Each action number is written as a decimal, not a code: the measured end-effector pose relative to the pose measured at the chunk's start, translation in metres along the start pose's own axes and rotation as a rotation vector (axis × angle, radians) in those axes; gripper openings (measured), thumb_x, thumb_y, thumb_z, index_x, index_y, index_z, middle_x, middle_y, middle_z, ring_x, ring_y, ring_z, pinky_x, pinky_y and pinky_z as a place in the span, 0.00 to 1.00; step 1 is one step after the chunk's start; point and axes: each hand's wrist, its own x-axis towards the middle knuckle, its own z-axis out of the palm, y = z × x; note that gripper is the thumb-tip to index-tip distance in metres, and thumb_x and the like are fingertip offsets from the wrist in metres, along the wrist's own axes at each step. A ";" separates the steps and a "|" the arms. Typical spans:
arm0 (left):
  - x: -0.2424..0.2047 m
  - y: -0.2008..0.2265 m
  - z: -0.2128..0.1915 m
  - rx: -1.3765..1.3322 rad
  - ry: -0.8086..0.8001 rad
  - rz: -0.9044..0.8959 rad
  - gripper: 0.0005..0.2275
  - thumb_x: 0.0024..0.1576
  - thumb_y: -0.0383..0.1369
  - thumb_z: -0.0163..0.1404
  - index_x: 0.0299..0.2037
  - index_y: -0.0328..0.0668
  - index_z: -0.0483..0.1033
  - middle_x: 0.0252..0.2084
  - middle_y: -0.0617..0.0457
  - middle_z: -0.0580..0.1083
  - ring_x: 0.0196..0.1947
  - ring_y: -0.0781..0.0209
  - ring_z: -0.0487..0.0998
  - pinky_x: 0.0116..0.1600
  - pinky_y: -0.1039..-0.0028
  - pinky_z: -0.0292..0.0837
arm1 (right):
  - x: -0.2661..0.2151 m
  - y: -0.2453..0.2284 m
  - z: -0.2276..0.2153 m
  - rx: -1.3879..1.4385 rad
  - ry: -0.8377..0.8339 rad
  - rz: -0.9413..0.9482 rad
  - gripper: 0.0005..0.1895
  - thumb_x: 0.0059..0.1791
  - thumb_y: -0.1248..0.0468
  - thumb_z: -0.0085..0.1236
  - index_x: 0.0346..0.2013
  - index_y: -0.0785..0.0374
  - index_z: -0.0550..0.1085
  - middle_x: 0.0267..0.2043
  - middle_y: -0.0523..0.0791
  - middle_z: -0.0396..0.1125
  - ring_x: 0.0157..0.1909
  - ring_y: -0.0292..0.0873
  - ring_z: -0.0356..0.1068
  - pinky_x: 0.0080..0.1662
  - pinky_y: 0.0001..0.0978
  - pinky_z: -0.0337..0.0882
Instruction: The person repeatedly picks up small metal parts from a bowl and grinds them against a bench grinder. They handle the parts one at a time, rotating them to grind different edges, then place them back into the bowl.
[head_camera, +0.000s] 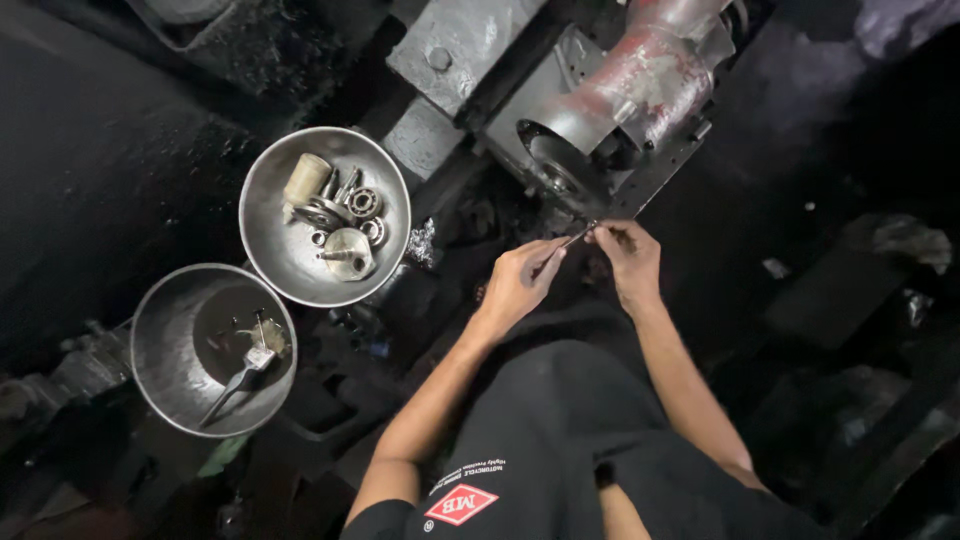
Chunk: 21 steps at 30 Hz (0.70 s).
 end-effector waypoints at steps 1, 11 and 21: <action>-0.001 0.001 0.004 -0.039 0.015 -0.062 0.12 0.63 0.32 0.51 0.51 0.32 0.81 0.40 0.45 0.81 0.33 0.64 0.79 0.40 0.74 0.76 | 0.001 0.000 -0.004 -0.057 0.007 0.021 0.08 0.52 0.71 0.60 0.44 0.73 0.76 0.41 0.47 0.75 0.43 0.38 0.76 0.50 0.28 0.75; 0.033 -0.039 0.086 -1.025 0.069 -0.467 0.16 0.69 0.36 0.47 0.52 0.24 0.77 0.46 0.43 0.80 0.44 0.58 0.82 0.53 0.68 0.79 | 0.047 -0.019 -0.031 -0.178 0.030 -0.011 0.06 0.51 0.73 0.61 0.42 0.71 0.77 0.39 0.44 0.75 0.41 0.34 0.74 0.46 0.24 0.72; 0.020 -0.037 0.084 -0.933 0.132 -0.289 0.16 0.69 0.33 0.44 0.57 0.24 0.75 0.50 0.41 0.79 0.52 0.56 0.81 0.59 0.67 0.77 | 0.043 -0.002 -0.025 -0.084 0.040 -0.063 0.04 0.52 0.74 0.62 0.41 0.72 0.77 0.38 0.45 0.75 0.40 0.35 0.74 0.45 0.24 0.72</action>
